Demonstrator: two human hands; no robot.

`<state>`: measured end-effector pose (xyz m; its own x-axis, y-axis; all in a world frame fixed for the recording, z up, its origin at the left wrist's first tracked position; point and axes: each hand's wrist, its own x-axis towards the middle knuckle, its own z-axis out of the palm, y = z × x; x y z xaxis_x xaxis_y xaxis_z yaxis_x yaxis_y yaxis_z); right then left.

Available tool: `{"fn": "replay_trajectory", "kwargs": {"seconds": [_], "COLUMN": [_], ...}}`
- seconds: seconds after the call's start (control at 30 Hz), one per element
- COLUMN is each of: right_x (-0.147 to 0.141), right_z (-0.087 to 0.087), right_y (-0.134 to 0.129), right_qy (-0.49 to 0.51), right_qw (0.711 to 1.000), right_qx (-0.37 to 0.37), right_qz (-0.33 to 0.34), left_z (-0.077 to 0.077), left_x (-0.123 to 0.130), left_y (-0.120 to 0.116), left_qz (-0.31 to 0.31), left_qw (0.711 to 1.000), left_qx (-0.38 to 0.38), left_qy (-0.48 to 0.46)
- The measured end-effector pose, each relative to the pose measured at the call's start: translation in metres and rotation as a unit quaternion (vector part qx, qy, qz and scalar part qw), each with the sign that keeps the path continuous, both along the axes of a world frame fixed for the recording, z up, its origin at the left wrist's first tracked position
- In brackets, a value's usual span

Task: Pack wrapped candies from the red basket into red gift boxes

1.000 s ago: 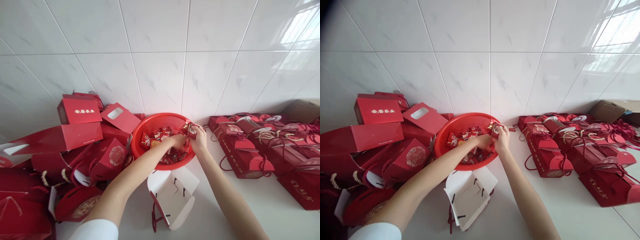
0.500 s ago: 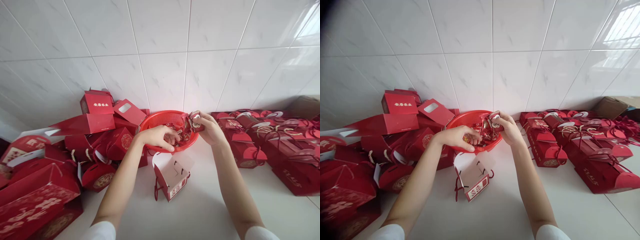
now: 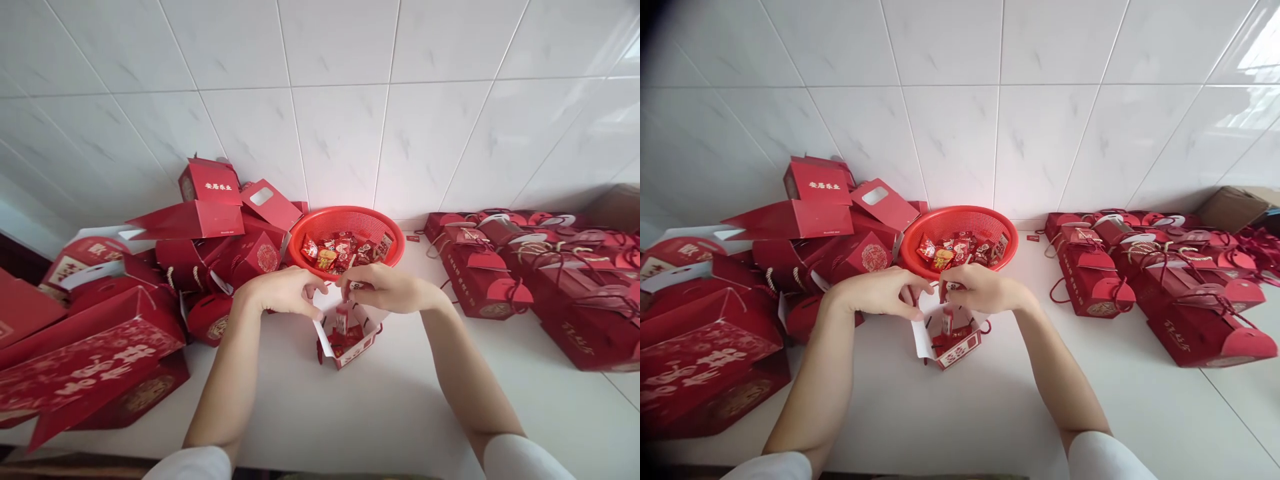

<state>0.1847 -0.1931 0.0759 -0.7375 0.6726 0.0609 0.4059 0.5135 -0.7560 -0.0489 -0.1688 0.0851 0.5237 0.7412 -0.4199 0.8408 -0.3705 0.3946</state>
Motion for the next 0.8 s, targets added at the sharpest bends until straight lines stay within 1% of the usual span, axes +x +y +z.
{"fn": "replay_trajectory", "kwargs": {"seconds": [0.1, 0.27, 0.33, 0.43, 0.53, 0.63, 0.73, 0.8], "right_x": [-0.006, -0.014, -0.014, -0.009, 0.003, 0.018, 0.032, 0.039], "right_z": [-0.001, -0.008, -0.01, -0.007, 0.0, -0.002, -0.012, -0.019], "right_y": [-0.003, -0.003, -0.002, -0.001, -0.002, -0.006, -0.016, -0.025], "right_qy": [-0.028, -0.051, -0.049, -0.027, -0.012, -0.063, -0.157, -0.188], "right_qw": [0.998, 0.998, 0.996, 0.993, 0.992, 0.984, 0.967, 0.959], "right_qx": [0.037, 0.018, 0.039, 0.072, 0.069, 0.064, 0.053, 0.041], "right_qz": [-0.046, -0.045, -0.068, -0.085, -0.101, -0.152, -0.194, -0.208], "left_z": [-0.003, -0.006, -0.005, -0.004, -0.003, -0.004, -0.004, -0.006], "left_x": [-0.002, -0.003, -0.003, -0.004, -0.004, -0.002, 0.002, 0.006], "left_y": [-0.001, -0.001, 0.0, 0.0, -0.001, -0.004, -0.007, -0.008], "left_qz": [-0.002, -0.02, -0.026, -0.027, -0.033, -0.047, -0.066, -0.078], "left_qw": [1.0, 0.999, 0.999, 0.999, 0.999, 0.999, 0.998, 0.997], "left_qx": [-0.017, -0.028, -0.039, -0.042, -0.033, -0.024, -0.009, -0.002], "left_qy": [-0.001, -0.005, -0.012, -0.015, -0.003, 0.005, -0.001, -0.018]}}
